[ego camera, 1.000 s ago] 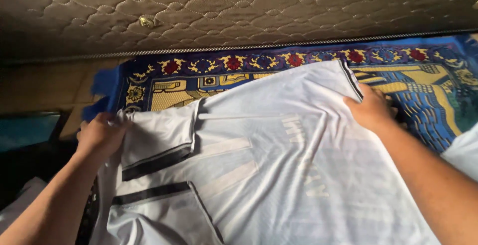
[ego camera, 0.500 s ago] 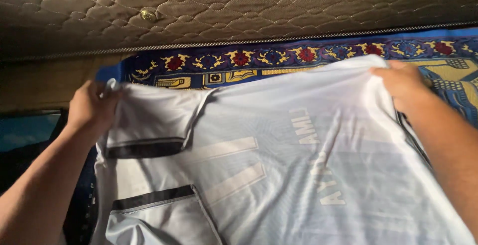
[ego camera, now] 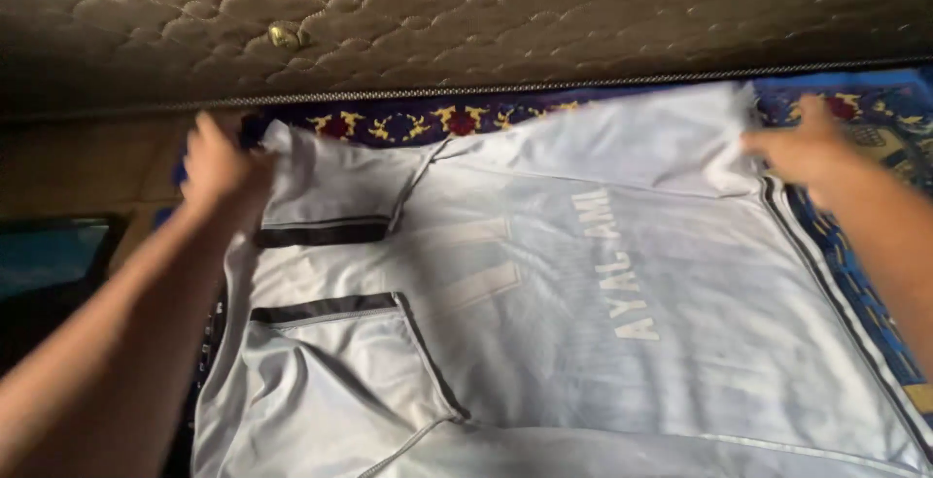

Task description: The recorder folds white shirts while kneeling on a prayer rug on the floor in a bedroom.

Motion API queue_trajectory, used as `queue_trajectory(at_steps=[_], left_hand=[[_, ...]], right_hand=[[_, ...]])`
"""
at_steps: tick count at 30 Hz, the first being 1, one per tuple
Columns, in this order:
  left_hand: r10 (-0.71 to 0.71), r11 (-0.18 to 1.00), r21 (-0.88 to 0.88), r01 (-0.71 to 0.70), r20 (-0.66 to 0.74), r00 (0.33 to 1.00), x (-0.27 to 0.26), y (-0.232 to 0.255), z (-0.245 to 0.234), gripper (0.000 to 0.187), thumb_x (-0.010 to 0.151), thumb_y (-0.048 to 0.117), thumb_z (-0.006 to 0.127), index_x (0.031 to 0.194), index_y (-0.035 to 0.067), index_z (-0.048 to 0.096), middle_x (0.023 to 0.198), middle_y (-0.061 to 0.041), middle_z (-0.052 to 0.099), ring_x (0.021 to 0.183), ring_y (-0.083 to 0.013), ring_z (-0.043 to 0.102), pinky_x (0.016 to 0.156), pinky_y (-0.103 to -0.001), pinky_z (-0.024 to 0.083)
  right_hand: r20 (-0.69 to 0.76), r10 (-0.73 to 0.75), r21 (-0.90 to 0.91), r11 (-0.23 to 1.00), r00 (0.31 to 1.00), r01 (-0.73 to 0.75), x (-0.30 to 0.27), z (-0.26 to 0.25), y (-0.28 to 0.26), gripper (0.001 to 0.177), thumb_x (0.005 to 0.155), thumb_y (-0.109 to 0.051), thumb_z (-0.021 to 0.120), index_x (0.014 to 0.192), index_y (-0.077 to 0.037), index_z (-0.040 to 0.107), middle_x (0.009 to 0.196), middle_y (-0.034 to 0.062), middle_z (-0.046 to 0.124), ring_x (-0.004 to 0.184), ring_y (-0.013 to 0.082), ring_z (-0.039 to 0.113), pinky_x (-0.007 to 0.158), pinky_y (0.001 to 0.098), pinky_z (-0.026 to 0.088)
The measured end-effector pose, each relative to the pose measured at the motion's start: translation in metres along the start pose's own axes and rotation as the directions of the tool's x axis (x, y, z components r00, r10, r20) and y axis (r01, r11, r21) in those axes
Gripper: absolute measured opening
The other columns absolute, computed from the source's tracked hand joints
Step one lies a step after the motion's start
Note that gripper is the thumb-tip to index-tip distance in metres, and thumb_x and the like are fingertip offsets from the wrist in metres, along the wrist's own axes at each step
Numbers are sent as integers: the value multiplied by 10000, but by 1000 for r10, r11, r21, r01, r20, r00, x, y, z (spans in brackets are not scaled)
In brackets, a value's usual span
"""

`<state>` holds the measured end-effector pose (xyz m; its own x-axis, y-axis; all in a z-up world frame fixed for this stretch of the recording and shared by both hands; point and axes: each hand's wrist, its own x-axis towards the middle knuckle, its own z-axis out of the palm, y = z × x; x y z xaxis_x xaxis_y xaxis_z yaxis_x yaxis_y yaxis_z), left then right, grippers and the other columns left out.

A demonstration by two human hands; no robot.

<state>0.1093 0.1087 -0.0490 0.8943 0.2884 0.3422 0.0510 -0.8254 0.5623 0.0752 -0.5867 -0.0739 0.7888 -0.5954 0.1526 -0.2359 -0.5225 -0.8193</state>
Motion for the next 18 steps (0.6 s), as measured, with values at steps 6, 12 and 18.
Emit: queue_trajectory(at_steps=[6, 12, 18], left_hand=[[-31, 932, 360, -48, 209, 977, -123, 9, 36, 752, 810, 452, 758, 1429, 130, 477, 1454, -183, 498, 1382, -432, 461, 1068, -662, 400], [374, 852, 250, -460, 326, 868, -234, 73, 1, 624, 838, 359, 658, 1415, 188, 495, 1443, -113, 474, 1367, -353, 436, 1064, -647, 336], [678, 670, 13, -742, 397, 619, -288, 115, -19, 507, 833, 416, 662, 1234, 113, 598, 1337, -146, 549, 1259, -367, 490, 1029, -574, 347]], right_hand=[[281, 53, -477, 874, 958, 91, -26, 5, 84, 1146, 763, -408, 891, 1625, -20, 244, 1603, 298, 385, 1477, 424, 391, 1168, 474, 348], [234, 198, -730, 682, 952, 38, -120, 0, 68, 990, 835, -589, 706, 1645, -304, 212, 1696, 155, 172, 1537, 435, 185, 1177, 693, 198], [353, -8, -786, 539, 935, 302, -210, 4, 39, 698, 933, -526, 537, 1575, -335, 340, 1648, 73, 270, 1538, 349, 240, 1106, 716, 257]])
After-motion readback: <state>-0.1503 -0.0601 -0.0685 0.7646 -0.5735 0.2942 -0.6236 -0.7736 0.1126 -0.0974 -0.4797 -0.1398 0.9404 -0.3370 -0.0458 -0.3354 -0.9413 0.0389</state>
